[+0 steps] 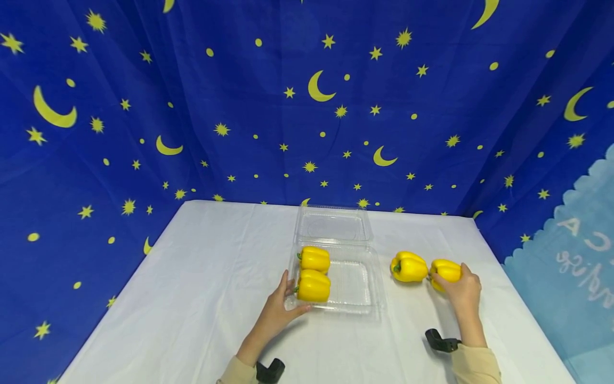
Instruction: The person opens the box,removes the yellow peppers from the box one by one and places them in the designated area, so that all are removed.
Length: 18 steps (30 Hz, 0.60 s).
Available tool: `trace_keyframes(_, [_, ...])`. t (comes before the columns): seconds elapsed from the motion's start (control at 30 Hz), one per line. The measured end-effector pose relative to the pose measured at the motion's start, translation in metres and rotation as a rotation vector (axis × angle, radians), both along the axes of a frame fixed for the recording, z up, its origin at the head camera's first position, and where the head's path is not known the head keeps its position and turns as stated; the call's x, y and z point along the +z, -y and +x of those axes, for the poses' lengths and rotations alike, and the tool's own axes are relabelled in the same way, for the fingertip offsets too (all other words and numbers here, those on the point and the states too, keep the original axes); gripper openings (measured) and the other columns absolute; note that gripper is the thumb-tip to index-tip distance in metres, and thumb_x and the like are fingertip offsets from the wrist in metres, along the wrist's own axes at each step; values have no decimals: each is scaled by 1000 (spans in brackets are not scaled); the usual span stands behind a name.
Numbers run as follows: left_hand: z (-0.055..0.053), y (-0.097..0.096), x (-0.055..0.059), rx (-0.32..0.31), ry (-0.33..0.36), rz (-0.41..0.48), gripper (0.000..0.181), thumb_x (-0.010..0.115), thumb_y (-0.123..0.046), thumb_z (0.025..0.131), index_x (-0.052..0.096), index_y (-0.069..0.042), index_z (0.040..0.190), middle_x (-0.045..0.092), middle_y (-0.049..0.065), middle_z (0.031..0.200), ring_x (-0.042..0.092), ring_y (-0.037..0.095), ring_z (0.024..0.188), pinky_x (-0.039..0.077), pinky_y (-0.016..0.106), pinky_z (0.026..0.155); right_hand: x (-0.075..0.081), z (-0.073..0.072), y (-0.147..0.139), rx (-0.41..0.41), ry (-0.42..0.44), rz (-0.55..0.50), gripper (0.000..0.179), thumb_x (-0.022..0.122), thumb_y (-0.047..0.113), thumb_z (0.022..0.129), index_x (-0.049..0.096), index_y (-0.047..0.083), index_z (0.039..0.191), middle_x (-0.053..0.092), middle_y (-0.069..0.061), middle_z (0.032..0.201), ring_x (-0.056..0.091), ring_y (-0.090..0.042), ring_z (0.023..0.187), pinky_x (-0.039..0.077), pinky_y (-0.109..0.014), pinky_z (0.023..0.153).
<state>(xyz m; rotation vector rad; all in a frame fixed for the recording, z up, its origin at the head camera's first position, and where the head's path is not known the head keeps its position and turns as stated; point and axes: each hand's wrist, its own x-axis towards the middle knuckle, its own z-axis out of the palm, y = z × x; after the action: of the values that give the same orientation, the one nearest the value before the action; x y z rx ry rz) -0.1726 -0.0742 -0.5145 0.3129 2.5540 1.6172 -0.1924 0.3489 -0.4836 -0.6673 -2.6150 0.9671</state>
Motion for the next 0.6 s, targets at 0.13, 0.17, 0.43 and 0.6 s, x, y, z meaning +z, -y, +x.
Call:
trace_keyframes(0.13, [0,0,-1,2,5,-3,108,75,-42,79,9,2,151,41,25,146,49,39,128,33,61,109,-1,-1,-1,5,25,-18,84,70,22,82,26,-17,141,34,-45,134,34,-55,124,29,-63,109])
trace_keyframes(0.17, [0,0,0,2,9,-1,108,75,-42,79,9,1,152,41,25,146,49,39,129,33,61,109,-1,-1,-2,7,34,-21,84,70,22,82,25,-16,142,34,-44,134,34,-54,124,29,-62,109])
trace_keyframes(0.43, [1,1,0,4,10,10,108,76,-43,78,9,1,152,41,24,146,49,39,128,33,61,109,-4,-4,-8,35,70,-8,81,65,25,88,22,-18,142,31,-46,134,33,-57,124,28,-63,109])
trace_keyframes(0.6, [0,0,-1,2,5,4,108,76,-42,78,9,2,151,41,24,146,49,38,128,33,60,108,-5,-3,-10,11,86,-57,82,60,30,91,18,-17,143,29,-46,137,31,-56,126,26,-63,110])
